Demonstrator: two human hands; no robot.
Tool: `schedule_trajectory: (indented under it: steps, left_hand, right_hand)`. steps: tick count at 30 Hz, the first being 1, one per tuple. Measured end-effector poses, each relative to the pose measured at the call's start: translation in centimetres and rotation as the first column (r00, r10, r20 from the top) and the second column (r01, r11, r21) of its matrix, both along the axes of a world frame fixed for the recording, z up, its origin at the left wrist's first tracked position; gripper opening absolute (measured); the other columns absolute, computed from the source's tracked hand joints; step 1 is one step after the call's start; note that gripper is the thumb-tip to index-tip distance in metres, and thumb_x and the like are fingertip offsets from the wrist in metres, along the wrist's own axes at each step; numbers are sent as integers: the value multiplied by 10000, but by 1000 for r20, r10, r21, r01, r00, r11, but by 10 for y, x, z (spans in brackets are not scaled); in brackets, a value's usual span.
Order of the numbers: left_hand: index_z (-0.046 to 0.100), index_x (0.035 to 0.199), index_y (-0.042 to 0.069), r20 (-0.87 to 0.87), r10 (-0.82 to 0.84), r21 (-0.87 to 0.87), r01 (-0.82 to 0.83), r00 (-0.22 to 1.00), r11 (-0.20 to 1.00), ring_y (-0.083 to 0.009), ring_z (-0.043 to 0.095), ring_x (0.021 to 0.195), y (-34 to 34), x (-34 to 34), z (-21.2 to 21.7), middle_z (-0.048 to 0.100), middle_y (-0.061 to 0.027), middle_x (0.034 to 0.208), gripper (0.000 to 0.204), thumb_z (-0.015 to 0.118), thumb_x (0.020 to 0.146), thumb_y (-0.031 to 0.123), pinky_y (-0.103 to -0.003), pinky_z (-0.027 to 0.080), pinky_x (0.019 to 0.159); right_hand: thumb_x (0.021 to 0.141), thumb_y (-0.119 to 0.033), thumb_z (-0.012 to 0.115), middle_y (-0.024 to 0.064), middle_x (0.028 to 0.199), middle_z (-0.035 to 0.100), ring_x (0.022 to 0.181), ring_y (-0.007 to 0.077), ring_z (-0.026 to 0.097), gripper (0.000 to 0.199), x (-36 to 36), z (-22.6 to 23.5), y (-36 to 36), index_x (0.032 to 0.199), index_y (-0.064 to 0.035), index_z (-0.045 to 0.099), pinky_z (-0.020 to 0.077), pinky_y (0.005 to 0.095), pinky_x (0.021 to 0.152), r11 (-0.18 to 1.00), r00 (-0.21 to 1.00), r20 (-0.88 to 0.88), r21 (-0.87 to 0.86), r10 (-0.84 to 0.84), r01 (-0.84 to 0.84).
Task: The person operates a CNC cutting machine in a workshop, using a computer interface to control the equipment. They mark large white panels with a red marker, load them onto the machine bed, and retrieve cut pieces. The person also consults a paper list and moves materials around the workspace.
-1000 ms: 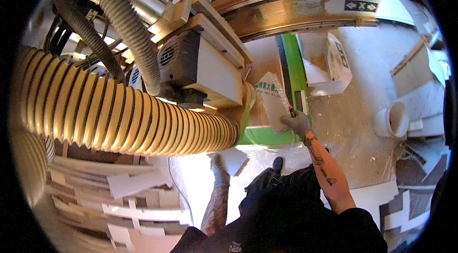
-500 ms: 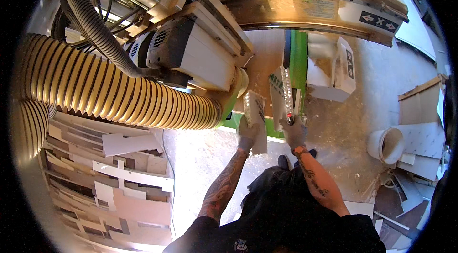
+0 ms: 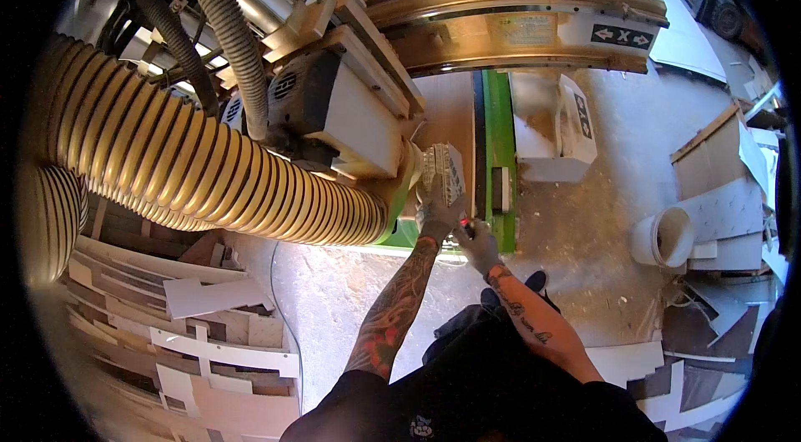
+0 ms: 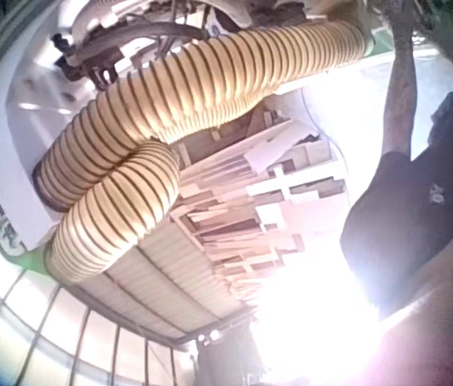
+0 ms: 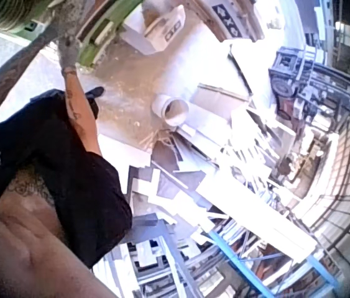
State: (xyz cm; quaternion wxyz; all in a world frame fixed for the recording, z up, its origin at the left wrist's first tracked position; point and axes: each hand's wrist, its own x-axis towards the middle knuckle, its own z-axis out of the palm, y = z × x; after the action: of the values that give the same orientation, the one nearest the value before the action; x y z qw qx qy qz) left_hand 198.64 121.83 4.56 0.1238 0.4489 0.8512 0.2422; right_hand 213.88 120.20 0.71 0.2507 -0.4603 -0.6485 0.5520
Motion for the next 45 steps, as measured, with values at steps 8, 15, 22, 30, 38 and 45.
schedule_trajectory:
  steps: [8, 15, 22, 30, 38, 45]
  left_hand:
    - [225, 1598, 240, -198, -90, -222, 45, 976, 974, -526, 302, 1413, -9, 14, -1, 104, -280, 1613, 1001, 738, 778, 498, -569, 390, 1097]
    - [121, 1599, 89, -178, -33, -191, -2, 984, 982, -484, 545, 1208, 28, 41, -15, 429, -338, 1437, 953, 648, 894, 454, -554, 446, 1039]
    - [192, 1596, 97, -381, -251, 115, 315, 890, 942, -491, 448, 1339, 16, 9, -57, 347, -313, 1539, 919, 696, 879, 372, -550, 443, 1028]
    - [205, 1588, 101, -314, 12, 52, 4, 949, 999, -485, 460, 1325, 106, 163, -7, 363, -306, 1520, 917, 697, 869, 387, -545, 450, 1021]
    - [219, 1580, 105, -92, -255, -239, 227, 962, 944, -479, 472, 1311, 359, 408, -42, 378, -299, 1501, 914, 698, 860, 402, -541, 456, 1013]
    - [231, 1573, 108, -35, -354, -420, 307, 935, 854, -474, 483, 1298, 619, 443, -25, 391, -293, 1485, 913, 699, 851, 415, -536, 462, 1007]
  right_hand:
    - [962, -343, 660, -4, 755, 565, 502, 80, 442, 354, 162, -14, 52, 1242, -134, 600, 371, 266, 437, 732, 791, -148, -507, -594, 455]
    - [909, -391, 685, 19, 670, 579, 438, 125, 453, 250, 462, -84, 11, 962, -156, 620, 354, 292, 382, 196, 353, 186, -560, -917, 805]
    - [889, -279, 670, 39, 661, 599, 403, 133, 468, 191, 646, -85, 13, 853, -100, 614, 373, 298, 355, 4, 98, 168, -484, -981, 875]
    - [868, -260, 686, 37, 616, 545, 406, 158, 490, 189, 802, -85, 89, 858, -88, 610, 382, 320, 355, -14, 82, 255, -356, -963, 935]
    - [890, -336, 673, 126, 738, 678, 581, 260, 628, 290, 916, -208, 255, 925, -48, 686, 486, 425, 529, 289, 329, 696, -180, -638, 940]
    - [921, -285, 630, 116, 813, 682, 628, 234, 644, 295, 918, -201, 432, 1041, -17, 650, 496, 419, 534, 314, 550, 781, -464, -297, 828]
